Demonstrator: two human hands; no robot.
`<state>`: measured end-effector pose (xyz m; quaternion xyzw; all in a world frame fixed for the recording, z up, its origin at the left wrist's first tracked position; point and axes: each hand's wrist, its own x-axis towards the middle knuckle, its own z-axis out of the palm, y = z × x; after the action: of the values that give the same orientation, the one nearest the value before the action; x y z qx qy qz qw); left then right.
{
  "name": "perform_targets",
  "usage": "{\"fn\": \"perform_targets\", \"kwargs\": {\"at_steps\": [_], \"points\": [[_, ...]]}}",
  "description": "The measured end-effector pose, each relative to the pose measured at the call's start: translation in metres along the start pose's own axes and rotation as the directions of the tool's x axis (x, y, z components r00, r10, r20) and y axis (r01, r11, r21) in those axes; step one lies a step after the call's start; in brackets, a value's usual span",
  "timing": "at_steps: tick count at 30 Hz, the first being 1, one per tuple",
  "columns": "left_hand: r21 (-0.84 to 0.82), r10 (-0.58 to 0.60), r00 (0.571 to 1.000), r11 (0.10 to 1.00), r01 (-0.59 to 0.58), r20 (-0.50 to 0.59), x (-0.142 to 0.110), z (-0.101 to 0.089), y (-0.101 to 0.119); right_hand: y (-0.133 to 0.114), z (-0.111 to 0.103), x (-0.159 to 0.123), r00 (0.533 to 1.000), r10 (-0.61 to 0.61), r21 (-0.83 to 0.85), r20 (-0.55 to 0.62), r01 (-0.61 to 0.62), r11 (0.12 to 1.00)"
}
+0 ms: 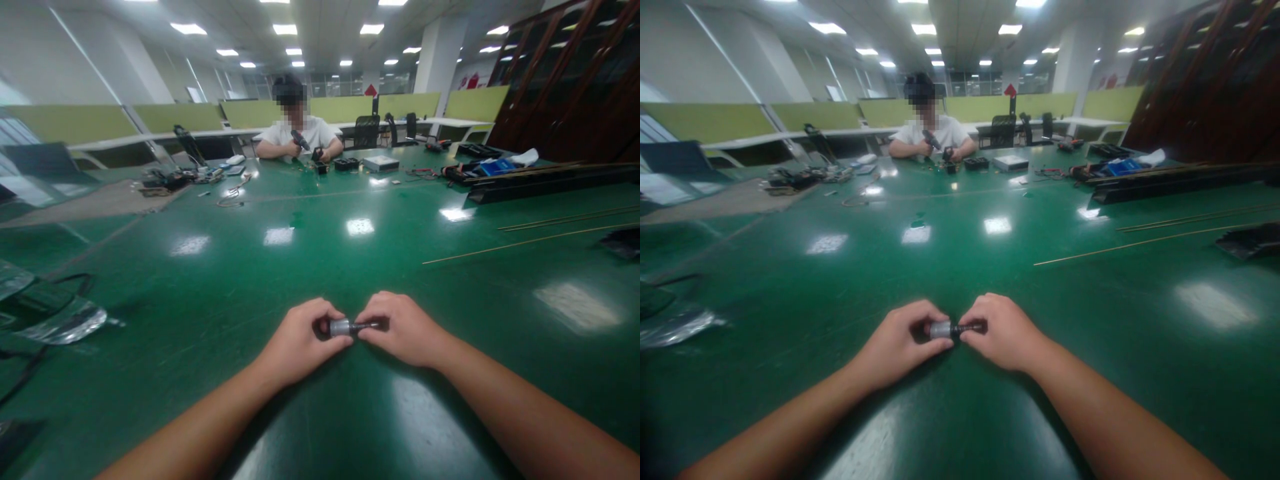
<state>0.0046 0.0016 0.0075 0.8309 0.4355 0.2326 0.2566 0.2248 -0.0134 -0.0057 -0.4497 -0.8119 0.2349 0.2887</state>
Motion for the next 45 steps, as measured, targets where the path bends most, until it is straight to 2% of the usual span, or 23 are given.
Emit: {"fn": "perform_targets", "kwargs": {"at_steps": [45], "points": [[-0.005,0.001,1.000,1.000,-0.001,0.020,0.000,-0.001,0.000,0.001,-0.012,-0.002,0.998,0.062,0.000,0.023,-0.062,0.998]]}}
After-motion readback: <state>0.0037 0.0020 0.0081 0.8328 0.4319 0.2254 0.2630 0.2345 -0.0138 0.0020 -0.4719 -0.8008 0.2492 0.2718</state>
